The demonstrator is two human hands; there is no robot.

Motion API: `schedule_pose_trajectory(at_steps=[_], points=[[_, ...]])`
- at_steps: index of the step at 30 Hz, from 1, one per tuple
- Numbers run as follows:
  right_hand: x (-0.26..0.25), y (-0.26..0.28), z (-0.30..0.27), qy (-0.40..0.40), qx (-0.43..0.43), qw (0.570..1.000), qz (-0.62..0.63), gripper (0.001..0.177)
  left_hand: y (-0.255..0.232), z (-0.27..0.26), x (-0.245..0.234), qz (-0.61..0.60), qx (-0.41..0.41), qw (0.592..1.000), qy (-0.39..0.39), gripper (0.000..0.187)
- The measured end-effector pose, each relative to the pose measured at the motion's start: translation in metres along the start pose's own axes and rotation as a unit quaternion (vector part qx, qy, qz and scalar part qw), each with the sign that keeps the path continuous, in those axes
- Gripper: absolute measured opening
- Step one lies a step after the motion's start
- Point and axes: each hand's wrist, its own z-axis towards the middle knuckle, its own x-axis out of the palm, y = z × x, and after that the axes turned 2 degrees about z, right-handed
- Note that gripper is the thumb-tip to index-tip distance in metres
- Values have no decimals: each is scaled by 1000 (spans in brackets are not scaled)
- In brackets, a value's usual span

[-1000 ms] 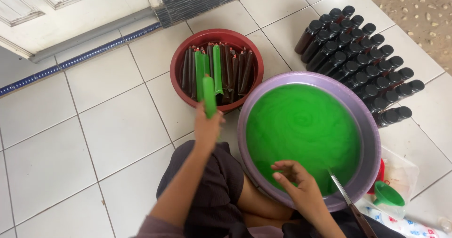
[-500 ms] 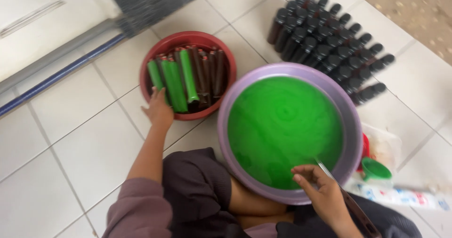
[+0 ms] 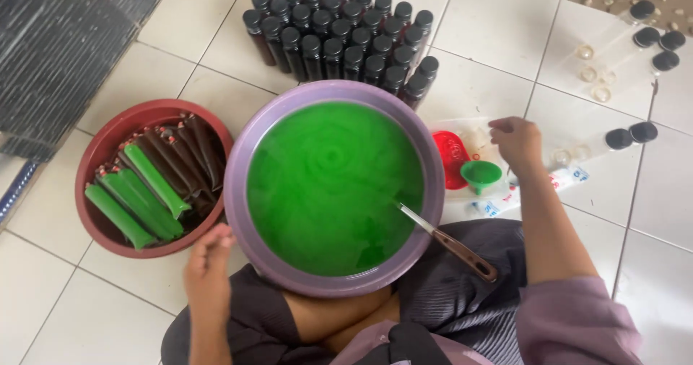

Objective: Filling plastic tubes with green liquid using a funnel and ladle and tying them shut by hand

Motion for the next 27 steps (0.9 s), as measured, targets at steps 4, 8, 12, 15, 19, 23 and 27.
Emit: schedule_pose_trajectory(at_steps=[4, 8, 12, 15, 19, 23, 27], points=[[30, -65, 21, 11, 112, 985, -131, 29, -7, -42, 39, -9, -18, 998, 58, 28], [39, -75, 35, -6, 107, 948, -298, 20, 23, -57, 72, -21, 95, 987, 126, 28], [51, -87, 46, 6, 168, 939, -301, 44, 20, -65, 88, -11, 126, 982, 137, 28], [53, -97, 53, 6, 189, 940, -283, 22, 5, -75, 91, -7, 97, 986, 134, 27], [42, -99, 48, -5, 180, 958, -222, 13, 5, -80, 93, 2, 97, 984, 146, 29], [18, -70, 23, -9, 153, 979, -136, 12, 9, -84, 95, 4, 112, 982, 153, 28], [0, -42, 3, -51, 99, 992, -52, 13, 14, -86, 94, -4, 139, 979, 150, 27]])
